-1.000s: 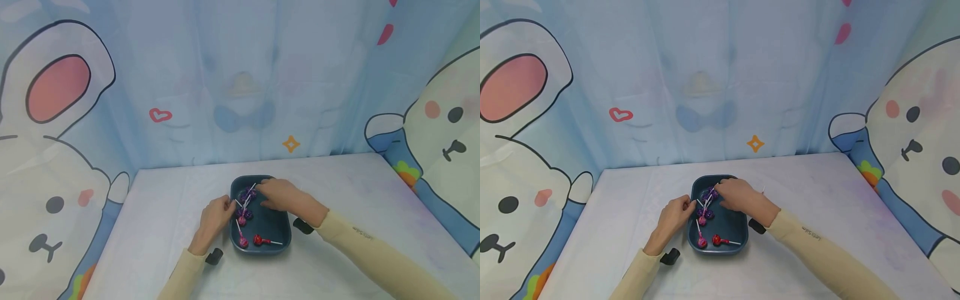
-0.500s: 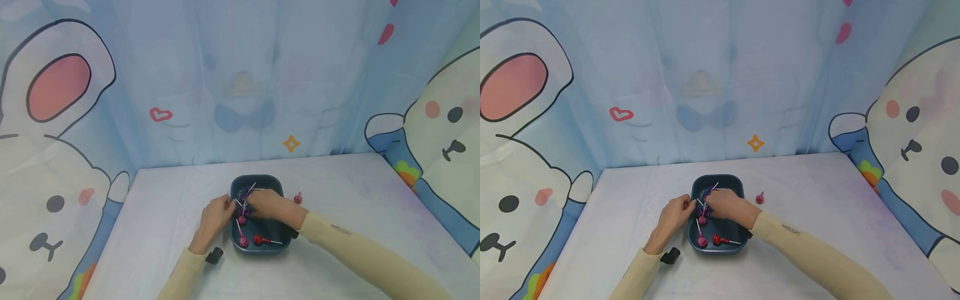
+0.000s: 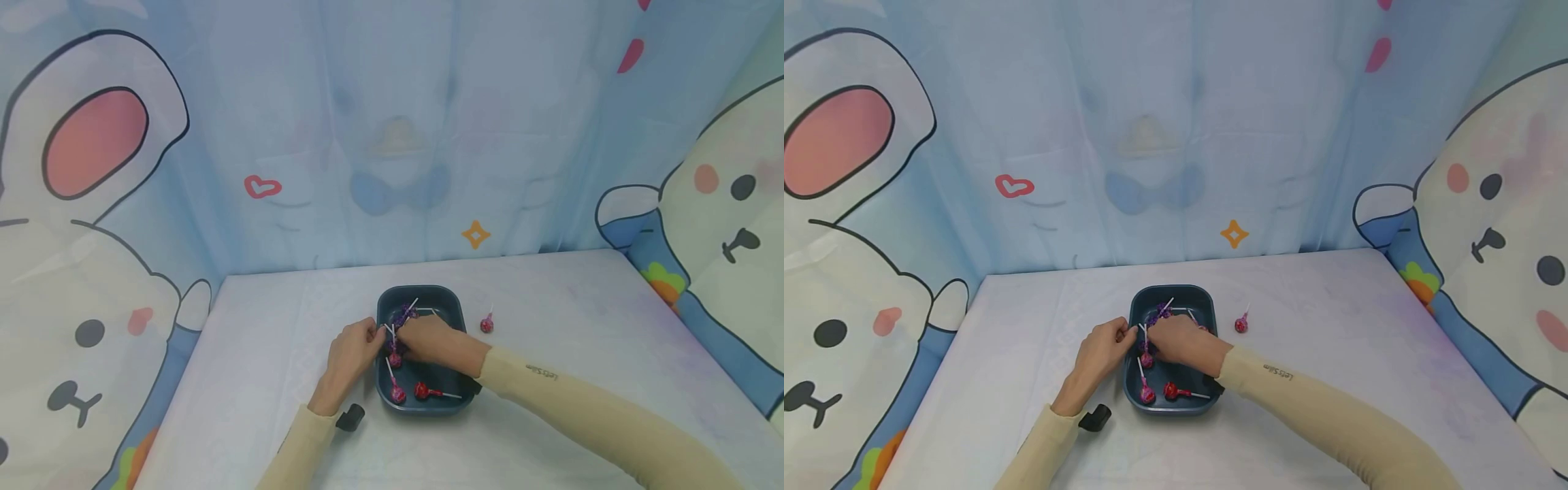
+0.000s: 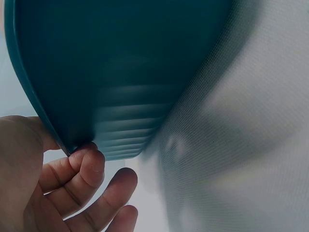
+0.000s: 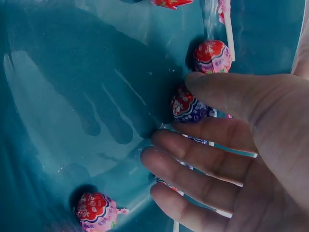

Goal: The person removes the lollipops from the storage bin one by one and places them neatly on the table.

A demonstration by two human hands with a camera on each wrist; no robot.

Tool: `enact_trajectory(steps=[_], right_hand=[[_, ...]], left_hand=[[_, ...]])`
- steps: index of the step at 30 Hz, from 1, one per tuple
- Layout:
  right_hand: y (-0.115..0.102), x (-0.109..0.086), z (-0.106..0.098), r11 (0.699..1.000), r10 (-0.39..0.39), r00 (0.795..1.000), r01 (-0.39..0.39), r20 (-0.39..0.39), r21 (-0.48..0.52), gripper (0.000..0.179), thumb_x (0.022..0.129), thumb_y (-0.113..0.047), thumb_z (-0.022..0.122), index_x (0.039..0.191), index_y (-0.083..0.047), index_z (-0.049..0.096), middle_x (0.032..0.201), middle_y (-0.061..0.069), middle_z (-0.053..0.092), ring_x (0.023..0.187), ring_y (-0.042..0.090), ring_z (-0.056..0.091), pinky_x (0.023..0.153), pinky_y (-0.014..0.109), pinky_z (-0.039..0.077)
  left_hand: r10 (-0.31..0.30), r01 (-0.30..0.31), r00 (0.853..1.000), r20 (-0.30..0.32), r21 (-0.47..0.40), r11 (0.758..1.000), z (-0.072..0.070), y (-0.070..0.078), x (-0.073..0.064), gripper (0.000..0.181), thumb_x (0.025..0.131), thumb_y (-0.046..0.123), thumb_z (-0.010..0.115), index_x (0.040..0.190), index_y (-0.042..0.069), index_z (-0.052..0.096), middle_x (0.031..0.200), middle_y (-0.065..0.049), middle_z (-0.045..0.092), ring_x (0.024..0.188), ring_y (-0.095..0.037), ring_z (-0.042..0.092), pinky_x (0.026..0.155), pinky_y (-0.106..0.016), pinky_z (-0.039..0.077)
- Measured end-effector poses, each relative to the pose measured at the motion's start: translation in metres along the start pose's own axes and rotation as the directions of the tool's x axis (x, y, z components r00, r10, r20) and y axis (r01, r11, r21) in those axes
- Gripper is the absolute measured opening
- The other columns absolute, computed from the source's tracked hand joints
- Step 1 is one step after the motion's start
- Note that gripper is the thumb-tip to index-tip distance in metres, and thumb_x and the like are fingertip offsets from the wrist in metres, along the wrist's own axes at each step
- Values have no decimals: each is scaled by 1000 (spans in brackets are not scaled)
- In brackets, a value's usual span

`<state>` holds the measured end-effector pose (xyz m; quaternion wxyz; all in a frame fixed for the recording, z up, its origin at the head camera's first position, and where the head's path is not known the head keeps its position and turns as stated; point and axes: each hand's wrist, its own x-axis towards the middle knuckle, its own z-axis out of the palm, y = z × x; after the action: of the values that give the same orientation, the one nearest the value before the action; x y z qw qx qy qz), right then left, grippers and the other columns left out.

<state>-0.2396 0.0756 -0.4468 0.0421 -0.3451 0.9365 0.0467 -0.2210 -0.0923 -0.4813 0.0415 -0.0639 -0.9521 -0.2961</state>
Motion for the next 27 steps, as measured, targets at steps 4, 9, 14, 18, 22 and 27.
enact_trajectory(steps=[4, 9, 14, 18, 22, 27], right_hand=[[0, 1, 1, 1000, 14, 1000, -13, 10, -16, 23, 78, -35, 70, 82, -14, 64, 64, -1, 59, 53, 11, 49, 59, 31, 51], [2, 1, 0, 1000, 23, 1000, -23, 20, -4, 22, 78, -35, 70, 82, -14, 63, 65, -2, 59, 54, 11, 49, 59, 33, 50], [8, -2, -6, 998, 50, 998, -51, 41, 35, 18, 79, -33, 69, 83, -17, 62, 66, -5, 59, 56, 10, 50, 59, 30, 48], [14, -5, -12, 995, 78, 995, -81, 55, 57, 18, 79, -32, 69, 86, -17, 62, 68, -6, 58, 59, 10, 50, 57, 28, 45], [21, -8, -16, 993, 97, 994, -100, 50, 65, 21, 80, -34, 68, 90, -17, 63, 69, -6, 57, 59, 10, 49, 57, 28, 44], [30, -11, -24, 990, 105, 994, -107, 28, 88, 21, 79, -33, 68, 93, -18, 65, 71, -8, 59, 61, 9, 50, 59, 29, 44]], left_hand=[[1, -1, 1000, -5, 8, 1000, 0, 1, 0, 29, 89, 38, 51, 68, 19, 49, 55, 7, 44, 49, -8, 40, 44, -25, 30], [-1, 1, 1000, -9, 8, 1000, -1, 3, -1, 28, 89, 37, 52, 68, 18, 49, 56, 6, 45, 49, -8, 41, 44, -25, 31], [1, -1, 1000, -8, 10, 1000, -1, 3, -1, 28, 89, 37, 52, 69, 18, 49, 56, 6, 46, 49, -8, 41, 44, -25, 31], [-6, 6, 1000, -4, 6, 1000, 0, 2, -1, 28, 89, 38, 51, 69, 18, 49, 56, 6, 46, 49, -8, 42, 45, -25, 31], [-22, 22, 1000, 5, -3, 1000, 1, 3, -1, 28, 89, 38, 51, 70, 18, 50, 56, 6, 46, 50, -8, 42, 45, -25, 32], [-29, 29, 1000, 5, -7, 1000, 2, 3, -1, 28, 89, 38, 51, 69, 18, 50, 56, 6, 46, 50, -8, 42, 45, -25, 32]])
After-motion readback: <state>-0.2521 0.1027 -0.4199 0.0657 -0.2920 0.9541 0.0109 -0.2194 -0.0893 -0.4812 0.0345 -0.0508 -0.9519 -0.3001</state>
